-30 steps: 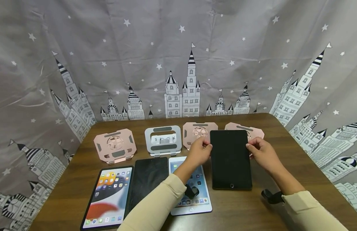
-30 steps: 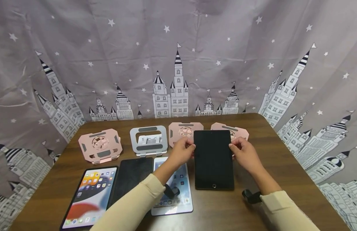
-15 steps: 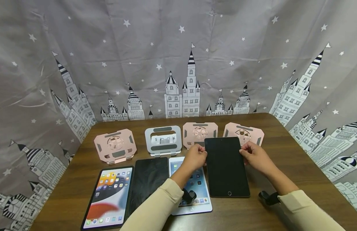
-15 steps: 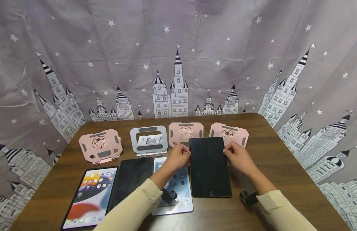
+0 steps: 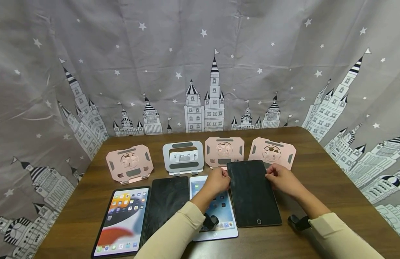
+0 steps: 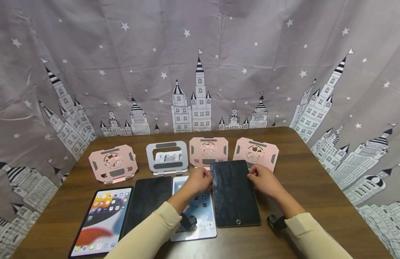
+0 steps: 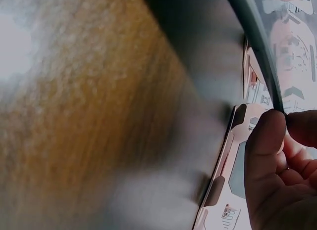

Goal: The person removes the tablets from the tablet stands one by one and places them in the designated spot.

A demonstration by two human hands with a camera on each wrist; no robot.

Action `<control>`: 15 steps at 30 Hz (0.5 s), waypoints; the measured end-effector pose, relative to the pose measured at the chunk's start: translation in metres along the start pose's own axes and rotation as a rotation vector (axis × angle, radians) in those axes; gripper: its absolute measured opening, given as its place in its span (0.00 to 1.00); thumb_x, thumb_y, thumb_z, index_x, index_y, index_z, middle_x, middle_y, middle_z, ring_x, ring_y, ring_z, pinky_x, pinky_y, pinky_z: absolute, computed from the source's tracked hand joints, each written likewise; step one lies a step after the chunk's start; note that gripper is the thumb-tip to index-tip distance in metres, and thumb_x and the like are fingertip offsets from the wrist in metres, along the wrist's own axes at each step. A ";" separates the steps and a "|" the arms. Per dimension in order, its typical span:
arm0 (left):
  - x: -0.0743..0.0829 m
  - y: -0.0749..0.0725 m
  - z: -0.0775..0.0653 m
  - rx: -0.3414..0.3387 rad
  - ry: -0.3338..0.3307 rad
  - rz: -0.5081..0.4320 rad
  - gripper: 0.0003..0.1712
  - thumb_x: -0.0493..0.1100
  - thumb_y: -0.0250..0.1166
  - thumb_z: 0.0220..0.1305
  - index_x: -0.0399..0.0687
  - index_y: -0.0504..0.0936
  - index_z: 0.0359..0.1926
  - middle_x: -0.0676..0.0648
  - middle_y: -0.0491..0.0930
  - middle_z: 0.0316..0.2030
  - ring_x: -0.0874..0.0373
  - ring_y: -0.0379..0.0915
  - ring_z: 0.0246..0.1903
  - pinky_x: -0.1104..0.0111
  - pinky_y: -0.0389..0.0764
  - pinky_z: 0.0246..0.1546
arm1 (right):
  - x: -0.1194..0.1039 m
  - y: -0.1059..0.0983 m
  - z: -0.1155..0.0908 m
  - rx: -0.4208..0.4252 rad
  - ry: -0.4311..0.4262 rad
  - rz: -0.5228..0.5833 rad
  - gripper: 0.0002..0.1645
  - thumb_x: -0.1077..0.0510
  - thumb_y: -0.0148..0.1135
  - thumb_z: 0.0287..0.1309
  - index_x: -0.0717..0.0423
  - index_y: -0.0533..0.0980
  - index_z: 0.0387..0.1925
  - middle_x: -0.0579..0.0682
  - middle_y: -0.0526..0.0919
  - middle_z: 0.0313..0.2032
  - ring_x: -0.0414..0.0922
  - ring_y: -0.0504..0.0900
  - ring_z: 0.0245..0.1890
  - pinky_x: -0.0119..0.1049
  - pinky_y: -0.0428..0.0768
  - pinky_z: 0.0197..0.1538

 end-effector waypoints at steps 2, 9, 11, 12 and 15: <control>0.000 0.000 0.000 0.005 0.013 0.046 0.12 0.32 0.60 0.63 0.43 0.73 0.22 0.51 0.72 0.17 0.60 0.70 0.17 0.72 0.68 0.17 | 0.000 0.002 0.000 -0.014 -0.001 -0.002 0.03 0.69 0.57 0.65 0.66 0.71 0.36 0.50 0.72 0.24 0.45 0.74 0.21 0.35 0.78 0.23; -0.001 -0.002 -0.001 0.028 0.052 0.143 0.23 0.31 0.62 0.60 0.50 0.66 0.12 0.54 0.63 0.12 0.60 0.60 0.14 0.72 0.59 0.15 | 0.004 0.011 0.001 -0.072 0.024 -0.065 0.03 0.68 0.57 0.65 0.65 0.72 0.35 0.50 0.74 0.24 0.45 0.76 0.23 0.36 0.81 0.25; -0.001 -0.001 -0.002 0.024 0.053 0.158 0.25 0.31 0.62 0.59 0.51 0.64 0.11 0.55 0.62 0.11 0.60 0.59 0.13 0.72 0.58 0.14 | 0.005 0.012 0.001 -0.085 0.028 -0.081 0.03 0.67 0.57 0.65 0.65 0.71 0.36 0.50 0.74 0.25 0.44 0.76 0.23 0.37 0.81 0.25; -0.001 -0.001 -0.002 0.024 0.061 0.170 0.25 0.31 0.62 0.59 0.51 0.64 0.10 0.55 0.62 0.11 0.61 0.59 0.13 0.72 0.58 0.14 | 0.006 0.013 0.000 -0.085 0.033 -0.085 0.03 0.67 0.57 0.65 0.65 0.71 0.36 0.50 0.74 0.25 0.44 0.76 0.23 0.37 0.81 0.25; -0.001 -0.001 -0.002 0.020 0.069 0.194 0.26 0.31 0.62 0.57 0.53 0.63 0.09 0.56 0.62 0.10 0.62 0.59 0.12 0.73 0.58 0.13 | 0.008 0.014 -0.001 -0.088 0.037 -0.091 0.04 0.67 0.58 0.65 0.65 0.71 0.36 0.50 0.74 0.25 0.44 0.76 0.22 0.37 0.80 0.25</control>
Point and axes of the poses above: each hand's wrist, its own z-axis towards the middle knuckle, its own y-axis out of the palm, x = y × z, the point moved 9 cm from there along z, towards the middle knuckle
